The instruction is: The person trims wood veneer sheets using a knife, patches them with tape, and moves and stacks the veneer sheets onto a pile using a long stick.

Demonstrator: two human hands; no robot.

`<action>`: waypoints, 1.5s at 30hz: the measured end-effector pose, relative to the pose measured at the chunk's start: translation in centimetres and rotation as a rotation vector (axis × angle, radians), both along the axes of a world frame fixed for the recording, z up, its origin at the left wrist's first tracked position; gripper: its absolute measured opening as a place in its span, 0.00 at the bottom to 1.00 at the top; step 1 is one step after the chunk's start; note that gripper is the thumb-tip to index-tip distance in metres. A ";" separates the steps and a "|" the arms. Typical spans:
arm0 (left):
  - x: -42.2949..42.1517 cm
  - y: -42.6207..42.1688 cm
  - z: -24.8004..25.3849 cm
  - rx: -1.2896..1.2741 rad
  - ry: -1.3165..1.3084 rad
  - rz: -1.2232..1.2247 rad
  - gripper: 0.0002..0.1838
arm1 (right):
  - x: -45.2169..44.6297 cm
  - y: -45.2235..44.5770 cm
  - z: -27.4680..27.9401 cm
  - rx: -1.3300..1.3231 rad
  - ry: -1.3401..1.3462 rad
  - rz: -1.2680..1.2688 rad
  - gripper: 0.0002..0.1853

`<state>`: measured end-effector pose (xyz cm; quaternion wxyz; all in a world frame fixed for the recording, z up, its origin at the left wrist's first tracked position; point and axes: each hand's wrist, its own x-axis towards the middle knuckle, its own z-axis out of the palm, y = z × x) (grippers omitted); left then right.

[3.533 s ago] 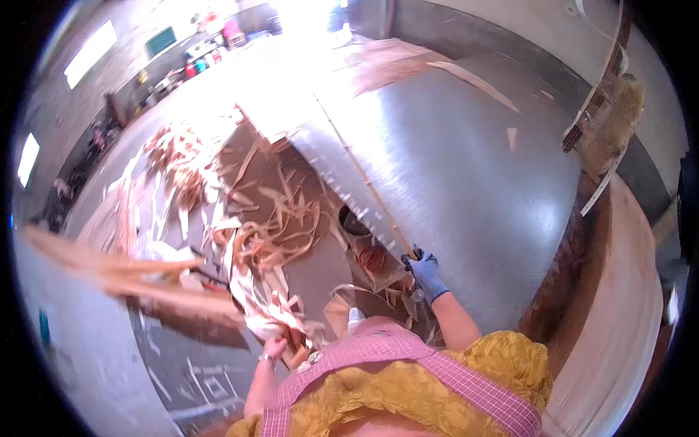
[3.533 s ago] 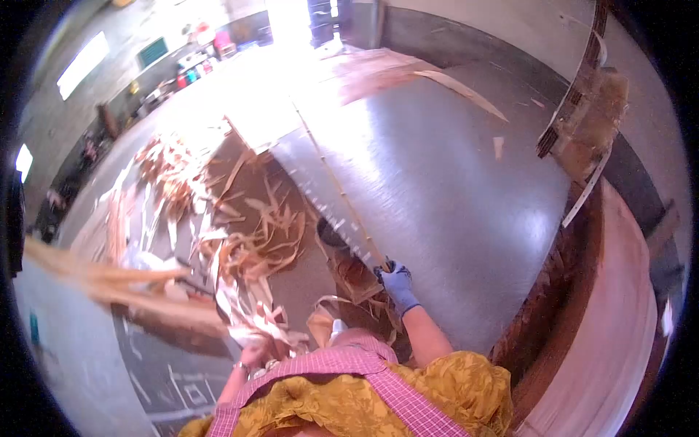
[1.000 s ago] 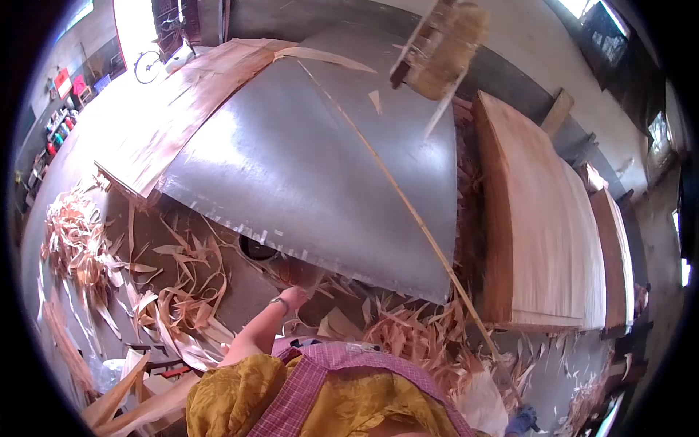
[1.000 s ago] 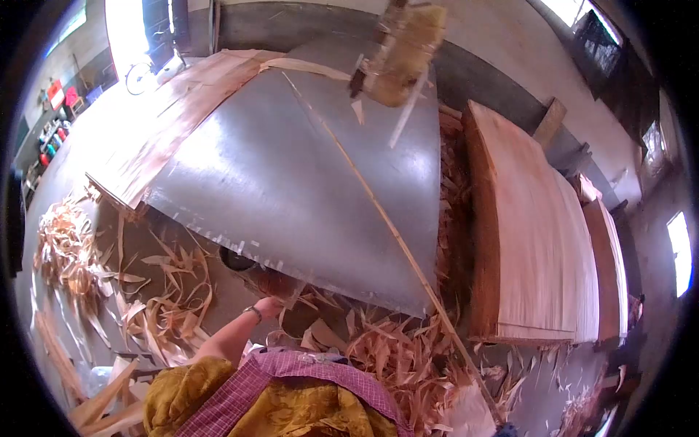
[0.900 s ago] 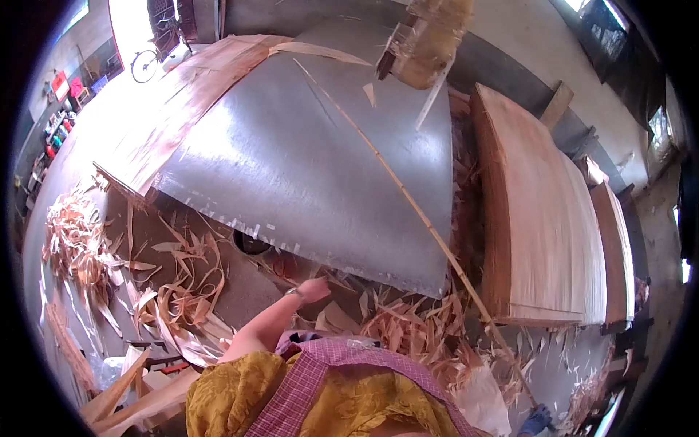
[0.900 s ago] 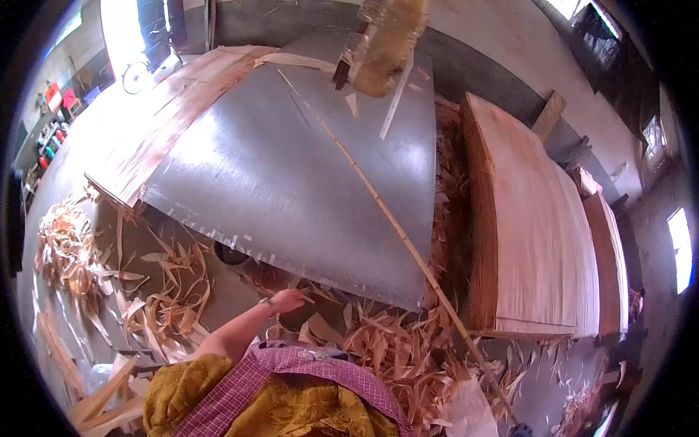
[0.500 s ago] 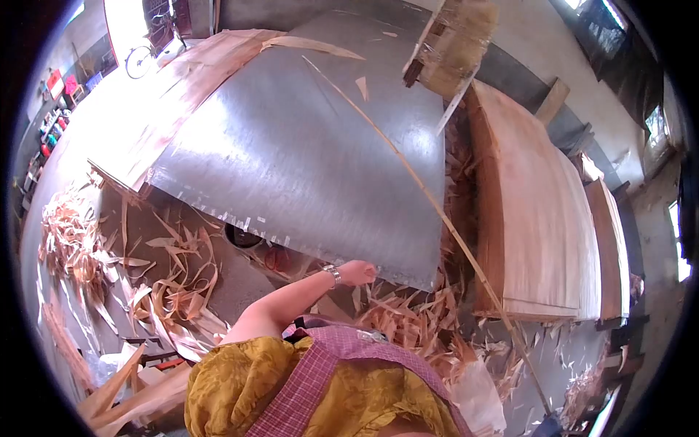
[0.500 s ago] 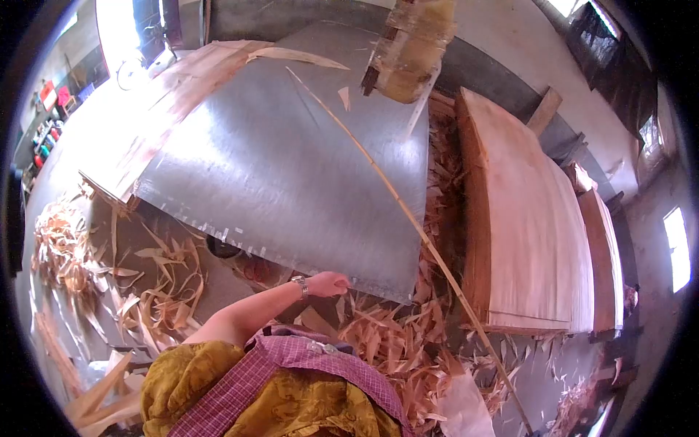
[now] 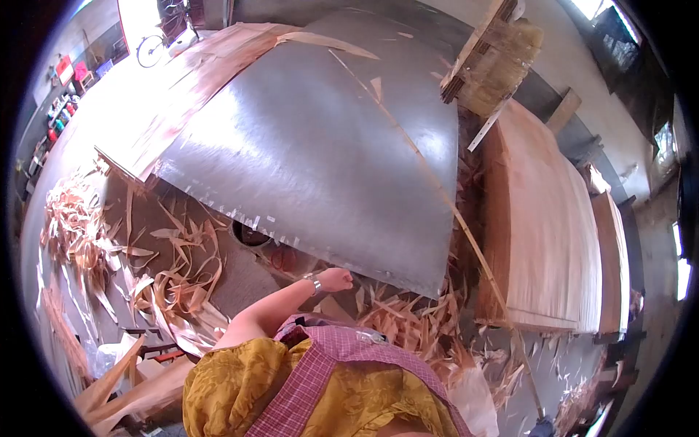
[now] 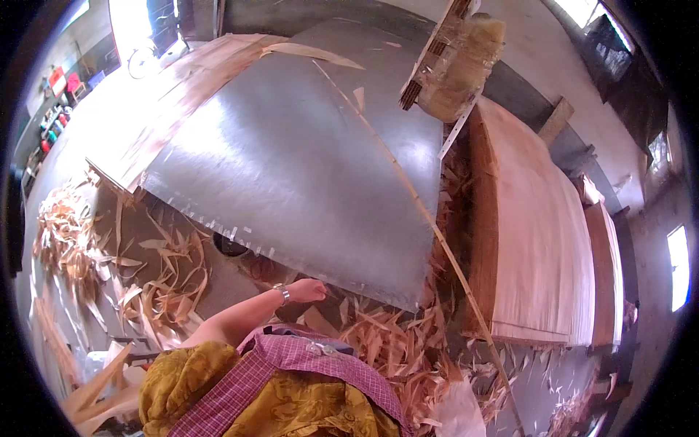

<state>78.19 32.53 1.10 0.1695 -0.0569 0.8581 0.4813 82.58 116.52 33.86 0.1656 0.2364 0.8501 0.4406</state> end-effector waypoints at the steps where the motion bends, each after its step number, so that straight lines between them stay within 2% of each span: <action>1: 0.3 -0.1 0.3 0.000 -0.019 0.012 0.22 | -0.5 0.0 -0.1 -0.036 0.026 0.011 0.14; 5: 1.5 -0.9 0.4 0.021 -0.016 0.039 0.22 | -2.7 0.9 -1.3 -0.214 0.145 0.085 0.15; 8: 2.1 -1.3 -0.3 0.023 0.009 0.071 0.22 | -7.0 3.0 -4.4 -0.082 0.144 0.104 0.13; 11: 3.0 -1.7 -0.5 0.010 0.008 0.093 0.22 | -8.2 -1.0 -5.3 0.019 0.134 0.390 0.12; 12: 3.4 -1.9 -0.2 0.000 0.002 0.107 0.21 | -10.2 5.6 -9.6 0.213 0.015 0.718 0.12; 14: 4.2 -2.2 -0.4 -0.016 0.010 0.129 0.21 | -10.6 -6.3 -8.3 -0.273 0.219 0.640 0.10; 17: 6.0 -2.8 -0.3 -0.038 0.040 0.139 0.20 | -14.6 -12.0 -14.8 -0.439 0.329 0.945 0.13; 18: 6.7 -3.2 0.3 -0.050 0.047 0.128 0.20 | -16.3 -17.5 -15.5 -0.655 0.336 0.828 0.15; 20: 8.5 -4.2 0.8 -0.022 0.017 0.140 0.19 | -17.7 -25.8 -16.4 -0.814 0.382 1.004 0.18; 23: 12.9 -5.9 2.6 0.038 -0.095 0.345 0.20 | -18.4 -32.6 -18.5 -0.882 0.368 0.817 0.21; 24: 14.5 -6.7 1.9 0.049 -0.095 0.396 0.20 | -18.3 -33.2 -19.4 -0.926 0.439 0.914 0.17; 27: 21.4 -10.4 -1.0 0.071 -0.118 0.534 0.21 | -15.3 -34.5 -19.4 -0.950 0.302 0.740 0.18; 29: 26.6 -13.2 -3.5 0.139 -0.225 0.632 0.22 | -13.2 -39.8 -19.4 -0.968 0.357 0.827 0.16; 31: 31.6 -16.1 -4.6 0.293 -0.304 0.715 0.22 | -12.1 -48.5 -18.5 -1.057 0.329 0.837 0.16; 32: 33.5 -17.9 -4.6 0.259 -0.307 0.718 0.22 | -9.6 -56.9 -14.7 -1.167 0.327 0.872 0.17; 33: 35.3 -19.6 -4.5 0.227 -0.307 0.728 0.22 | -11.0 -62.0 -16.8 -1.109 0.241 1.002 0.17; 34: 37.3 -21.2 -4.4 0.195 -0.310 0.741 0.22 | -11.4 -69.3 -17.5 -1.047 0.151 0.897 0.17; 35: 39.1 -23.1 -5.0 0.190 -0.253 0.770 0.20 | -9.2 -77.9 -15.4 -1.274 0.287 0.978 0.17; 36: 40.7 -25.1 -6.2 0.185 -0.199 0.801 0.18 | -10.8 -83.8 -19.6 -1.453 0.371 1.220 0.17; 37: 42.3 -26.7 -6.6 0.176 -0.145 0.836 0.17 | -9.4 -90.2 -18.8 -1.669 0.034 0.873 0.19; 38: 43.6 -28.1 -5.2 0.191 -0.061 0.917 0.16 | -4.8 -96.4 -16.1 -2.045 -0.154 0.241 0.20; 39: 45.3 -29.4 -4.2 0.190 -0.053 0.967 0.18 | -3.3 -101.3 -18.9 -2.128 -0.288 0.265 0.20; 41: 47.6 -32.2 -3.4 0.191 -0.030 1.080 0.21 | 3.1 -110.2 -20.2 -2.239 -0.369 0.158 0.19; 43: 50.7 -33.7 -3.6 0.340 0.009 1.199 0.19 | 9.6 -116.7 -20.7 -2.300 -0.465 -0.050 0.19; 45: 53.3 -35.0 -4.0 0.528 0.020 1.318 0.18 | 14.2 -122.5 -23.6 -2.300 -0.470 0.064 0.19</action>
